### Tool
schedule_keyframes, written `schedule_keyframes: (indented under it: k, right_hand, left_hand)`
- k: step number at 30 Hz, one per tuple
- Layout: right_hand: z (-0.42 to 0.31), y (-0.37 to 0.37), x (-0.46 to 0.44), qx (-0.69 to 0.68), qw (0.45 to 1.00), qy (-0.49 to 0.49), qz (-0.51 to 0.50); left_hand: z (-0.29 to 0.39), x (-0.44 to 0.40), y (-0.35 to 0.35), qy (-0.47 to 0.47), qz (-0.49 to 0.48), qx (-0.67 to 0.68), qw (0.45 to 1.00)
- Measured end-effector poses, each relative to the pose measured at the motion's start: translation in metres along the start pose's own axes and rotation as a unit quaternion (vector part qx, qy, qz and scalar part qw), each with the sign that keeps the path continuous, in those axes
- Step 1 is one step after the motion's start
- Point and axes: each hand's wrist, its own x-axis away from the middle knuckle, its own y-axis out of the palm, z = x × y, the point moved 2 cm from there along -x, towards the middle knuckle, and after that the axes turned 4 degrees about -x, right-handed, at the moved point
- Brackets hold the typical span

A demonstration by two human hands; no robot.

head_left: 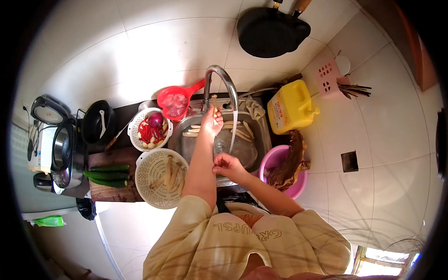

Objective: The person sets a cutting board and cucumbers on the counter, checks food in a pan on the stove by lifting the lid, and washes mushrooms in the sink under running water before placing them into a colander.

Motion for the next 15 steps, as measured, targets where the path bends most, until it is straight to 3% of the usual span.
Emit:
schedule_keyframes:
  k: [4,7,9,10,12,13,15]
  right_hand:
    - [0.018,-0.016,-0.011,-0.006,0.998,-0.003,0.061]
    - [0.035,-0.062,-0.026,0.143,0.973,0.006,0.182]
    - [0.035,-0.093,-0.034,0.266,0.937,-0.059,0.219]
    - [0.031,-0.102,-0.04,0.264,0.933,-0.028,0.242]
    - [0.016,-0.11,-0.047,0.052,0.957,0.048,0.282]
    - [0.008,-0.111,-0.052,0.054,0.957,0.045,0.281]
    - [0.0,-0.109,-0.059,-0.146,0.955,0.057,0.252]
  left_hand:
    - [-0.01,-0.001,0.007,-0.006,-0.059,-0.002,0.998]
    - [-0.023,0.003,0.012,-0.001,-0.054,-0.048,0.997]
    - [-0.027,0.011,0.02,-0.018,-0.067,-0.113,0.991]
    - [-0.029,0.015,0.018,-0.018,-0.067,-0.113,0.991]
    - [-0.036,0.022,0.016,-0.077,-0.026,-0.212,0.974]
    - [-0.041,0.029,0.02,-0.064,-0.037,-0.251,0.965]
    - [-0.044,0.046,0.027,-0.053,-0.019,-0.303,0.951]
